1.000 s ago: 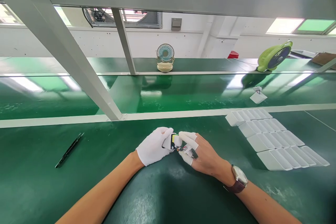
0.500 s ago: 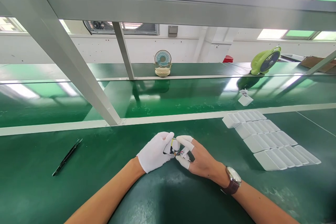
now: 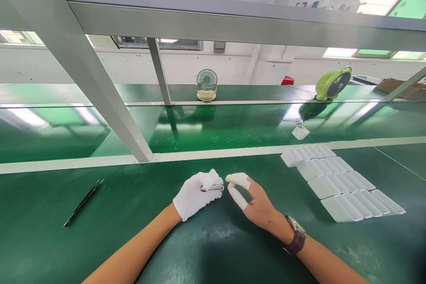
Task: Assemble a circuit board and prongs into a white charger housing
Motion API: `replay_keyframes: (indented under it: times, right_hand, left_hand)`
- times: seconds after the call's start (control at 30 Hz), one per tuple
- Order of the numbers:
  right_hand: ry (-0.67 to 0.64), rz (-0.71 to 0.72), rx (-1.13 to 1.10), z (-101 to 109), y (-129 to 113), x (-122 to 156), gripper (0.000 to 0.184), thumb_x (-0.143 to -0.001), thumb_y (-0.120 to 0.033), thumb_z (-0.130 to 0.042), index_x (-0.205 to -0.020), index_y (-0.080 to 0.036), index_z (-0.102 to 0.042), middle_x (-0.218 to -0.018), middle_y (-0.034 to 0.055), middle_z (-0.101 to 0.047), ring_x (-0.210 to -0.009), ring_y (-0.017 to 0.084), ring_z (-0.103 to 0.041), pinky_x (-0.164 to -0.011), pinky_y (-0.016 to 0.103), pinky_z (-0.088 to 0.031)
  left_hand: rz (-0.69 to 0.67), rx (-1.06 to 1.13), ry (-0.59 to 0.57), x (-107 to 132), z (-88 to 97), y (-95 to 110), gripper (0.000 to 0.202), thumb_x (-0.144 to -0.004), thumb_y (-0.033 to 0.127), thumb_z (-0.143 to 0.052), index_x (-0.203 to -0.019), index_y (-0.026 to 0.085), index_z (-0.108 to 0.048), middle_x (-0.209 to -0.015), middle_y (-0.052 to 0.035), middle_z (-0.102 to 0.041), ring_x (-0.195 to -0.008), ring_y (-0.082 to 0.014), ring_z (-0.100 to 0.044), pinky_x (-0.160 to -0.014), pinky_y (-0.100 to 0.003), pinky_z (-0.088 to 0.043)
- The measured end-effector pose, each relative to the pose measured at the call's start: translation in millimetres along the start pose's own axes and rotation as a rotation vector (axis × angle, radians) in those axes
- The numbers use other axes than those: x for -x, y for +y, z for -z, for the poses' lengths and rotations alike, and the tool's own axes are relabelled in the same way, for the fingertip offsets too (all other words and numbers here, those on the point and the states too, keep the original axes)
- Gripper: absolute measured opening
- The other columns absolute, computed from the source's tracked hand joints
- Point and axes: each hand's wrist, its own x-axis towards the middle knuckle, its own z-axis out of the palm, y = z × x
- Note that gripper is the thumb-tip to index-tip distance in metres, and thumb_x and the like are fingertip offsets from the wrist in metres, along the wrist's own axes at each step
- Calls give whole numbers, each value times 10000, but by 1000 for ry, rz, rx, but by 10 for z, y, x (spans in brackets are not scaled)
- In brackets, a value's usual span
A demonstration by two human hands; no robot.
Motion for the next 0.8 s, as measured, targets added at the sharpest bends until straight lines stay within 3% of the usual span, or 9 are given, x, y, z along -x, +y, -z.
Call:
replay_keyframes:
  times: [0.07,0.13,0.2,0.27,0.37,0.57,0.8]
  right_hand:
    - [4,52,84,-33,47,21,430,-992,-227,-556,-1417,-289,-530,-1311,103,-621,-1204,238,-620,-1048,458,-541]
    - [-63,86,168,-60,86,44,523,-980,-246,-591,-1485,-294,-463,-1479,117,-514,-1359,267,-521,-1123,492,-487]
    - [-152,115,248,-84,104,56,614,-977,-253,-601,-1547,-300,-377,-1566,128,-422,-1414,284,-466,-1138,506,-472]
    - [-212,161,318,-106,107,58,634,-975,-247,-607,-1556,-317,-364,-1595,133,-379,-1401,300,-479,-1111,510,-497]
    - [-220,221,373,-138,111,54,598,-974,-224,-604,-1528,-341,-412,-1599,128,-368,-1349,312,-528,-1055,511,-540]
    - [-191,197,322,-177,172,69,683,-992,-188,-544,-1602,-303,-259,-1516,129,-475,-1307,277,-542,-1063,493,-537]
    - [-156,242,307,-199,215,60,614,-1007,-129,-498,-1559,-355,-349,-1492,102,-511,-1294,263,-563,-1019,467,-560]
  left_hand:
    - [70,163,-44,0,3,-17,144,-870,339,-653,-937,217,-691,-966,-18,-730,-927,-215,-693,-868,-387,-582]
    - [130,321,-53,9,22,-33,310,-904,397,-638,-1154,219,-679,-1105,-49,-747,-1033,-240,-705,-946,-432,-583]
    - [123,348,-37,20,47,-49,430,-919,447,-623,-1278,212,-643,-1237,-84,-722,-1137,-271,-685,-1013,-474,-562]
    - [70,290,-45,28,70,-64,416,-942,459,-590,-1263,206,-671,-1304,-97,-695,-1212,-290,-648,-1065,-493,-529]
    - [28,277,-64,25,90,-80,400,-961,438,-562,-1268,209,-678,-1260,-95,-718,-1188,-281,-660,-1068,-481,-527]
    - [68,240,-33,12,111,-104,381,-929,400,-609,-1237,191,-688,-1315,-97,-695,-1217,-291,-642,-1108,-482,-482]
    - [109,289,-94,41,52,-115,537,-782,268,-763,-1295,198,-619,-1108,-70,-767,-979,-245,-734,-910,-412,-606]
